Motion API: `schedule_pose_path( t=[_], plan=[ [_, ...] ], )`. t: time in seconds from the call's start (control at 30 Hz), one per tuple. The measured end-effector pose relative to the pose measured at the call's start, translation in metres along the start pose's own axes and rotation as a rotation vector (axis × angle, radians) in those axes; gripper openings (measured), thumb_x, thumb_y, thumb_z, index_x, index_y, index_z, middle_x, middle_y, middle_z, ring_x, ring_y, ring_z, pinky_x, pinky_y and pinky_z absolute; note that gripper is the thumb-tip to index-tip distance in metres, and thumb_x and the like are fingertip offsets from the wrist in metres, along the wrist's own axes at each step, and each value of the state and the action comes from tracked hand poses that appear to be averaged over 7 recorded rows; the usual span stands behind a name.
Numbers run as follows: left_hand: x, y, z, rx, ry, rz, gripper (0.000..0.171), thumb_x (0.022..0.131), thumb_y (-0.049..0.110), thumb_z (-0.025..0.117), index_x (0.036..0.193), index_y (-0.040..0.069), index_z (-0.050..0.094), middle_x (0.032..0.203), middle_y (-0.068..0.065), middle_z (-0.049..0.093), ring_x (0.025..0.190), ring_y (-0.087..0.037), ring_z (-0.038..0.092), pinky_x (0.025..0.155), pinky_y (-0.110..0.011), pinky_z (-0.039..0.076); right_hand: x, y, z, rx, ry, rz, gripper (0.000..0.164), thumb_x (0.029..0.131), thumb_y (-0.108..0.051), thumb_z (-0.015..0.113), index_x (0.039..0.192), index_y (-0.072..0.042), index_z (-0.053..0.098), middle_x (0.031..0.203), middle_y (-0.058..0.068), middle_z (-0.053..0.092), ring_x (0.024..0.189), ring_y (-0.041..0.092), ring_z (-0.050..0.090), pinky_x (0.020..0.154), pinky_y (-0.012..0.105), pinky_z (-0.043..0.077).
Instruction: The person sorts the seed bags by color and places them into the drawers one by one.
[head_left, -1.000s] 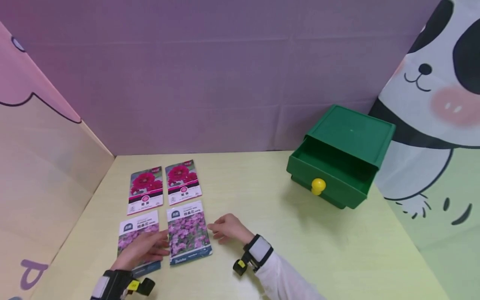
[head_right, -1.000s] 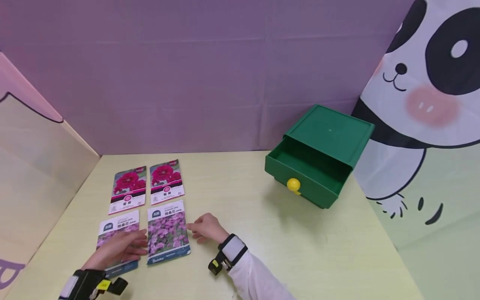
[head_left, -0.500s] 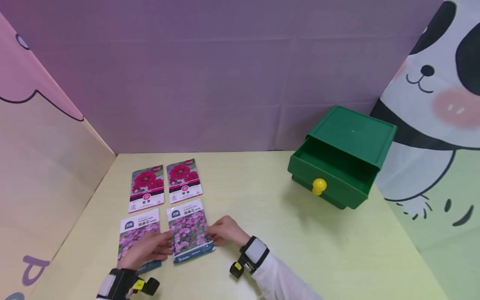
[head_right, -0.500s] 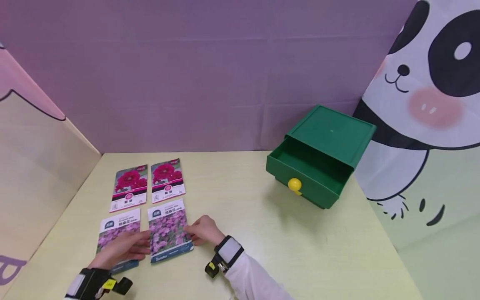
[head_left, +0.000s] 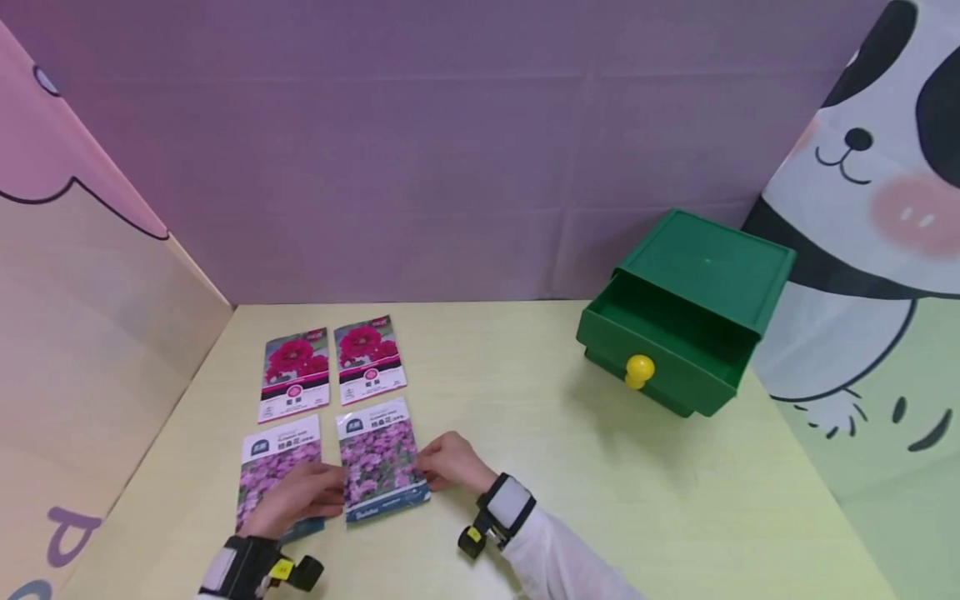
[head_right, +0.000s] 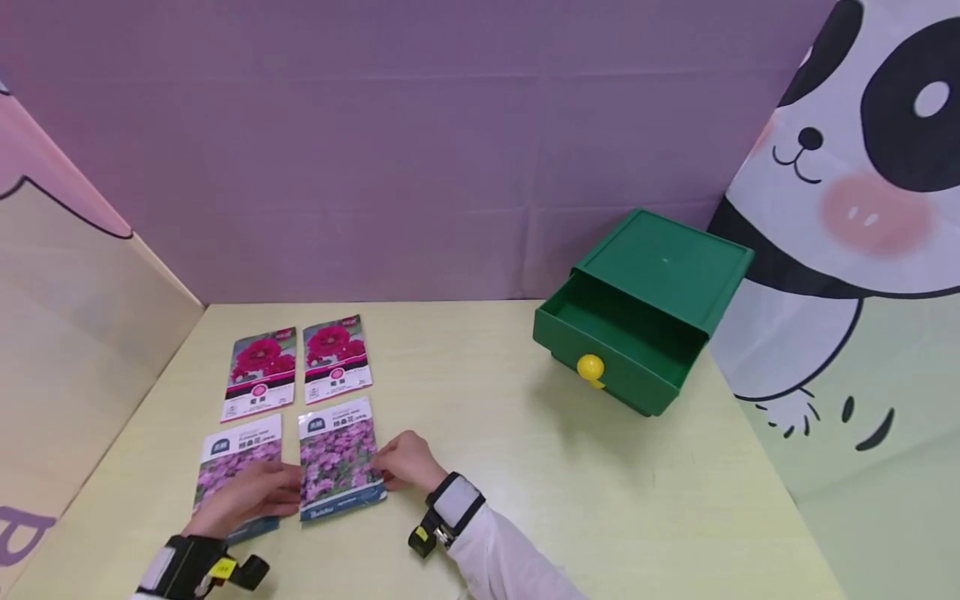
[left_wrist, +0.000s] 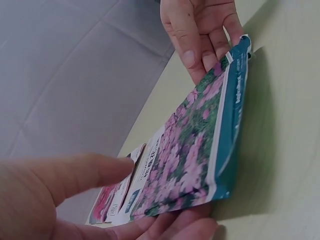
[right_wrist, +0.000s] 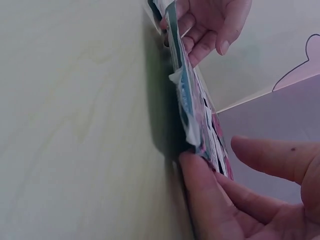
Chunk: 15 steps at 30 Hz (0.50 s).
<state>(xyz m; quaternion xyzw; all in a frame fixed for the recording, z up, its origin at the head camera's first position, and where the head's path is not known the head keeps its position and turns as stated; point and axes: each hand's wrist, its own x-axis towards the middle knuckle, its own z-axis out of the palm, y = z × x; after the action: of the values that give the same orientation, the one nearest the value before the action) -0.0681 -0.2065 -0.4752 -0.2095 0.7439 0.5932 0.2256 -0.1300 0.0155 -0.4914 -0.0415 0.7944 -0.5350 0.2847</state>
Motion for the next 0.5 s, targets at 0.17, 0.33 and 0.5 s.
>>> schedule_pose_path(
  t=[0.17, 0.33, 0.5],
  plan=[
    [0.0034, -0.0056, 0.0004, -0.024, 0.004, 0.022, 0.04, 0.089, 0.007, 0.054, 0.117, -0.019, 0.042, 0.089, -0.017, 0.061, 0.073, -0.02, 0.062, 0.07, -0.036, 0.055, -0.0014, 0.0008, 0.0032, 0.024, 0.002, -0.017, 0.014, 0.077, -0.005, 0.07, 0.087, 0.004, 0.066, 0.07, 0.007, 0.065, 0.049, 0.012, 0.057, 0.05, 0.026, 0.054],
    [0.0036, -0.0088, 0.0016, -0.062, 0.011, 0.028, 0.042, 0.087, 0.002, 0.055, 0.119, -0.018, 0.038, 0.094, -0.02, 0.058, 0.073, -0.021, 0.062, 0.071, -0.035, 0.055, -0.0014, 0.0027, 0.005, 0.061, 0.009, -0.026, 0.015, 0.075, -0.002, 0.071, 0.086, 0.005, 0.064, 0.071, 0.007, 0.064, 0.044, 0.01, 0.053, 0.049, 0.027, 0.053],
    [0.0028, -0.0101, 0.0037, -0.066, 0.024, 0.066, 0.043, 0.084, -0.002, 0.057, 0.119, -0.017, 0.036, 0.091, -0.017, 0.056, 0.07, -0.017, 0.06, 0.066, -0.032, 0.054, -0.0002, 0.004, 0.0074, 0.088, -0.012, -0.018, 0.014, 0.075, -0.001, 0.07, 0.086, 0.006, 0.064, 0.071, 0.009, 0.065, 0.047, 0.012, 0.056, 0.051, 0.027, 0.054]
  ],
)
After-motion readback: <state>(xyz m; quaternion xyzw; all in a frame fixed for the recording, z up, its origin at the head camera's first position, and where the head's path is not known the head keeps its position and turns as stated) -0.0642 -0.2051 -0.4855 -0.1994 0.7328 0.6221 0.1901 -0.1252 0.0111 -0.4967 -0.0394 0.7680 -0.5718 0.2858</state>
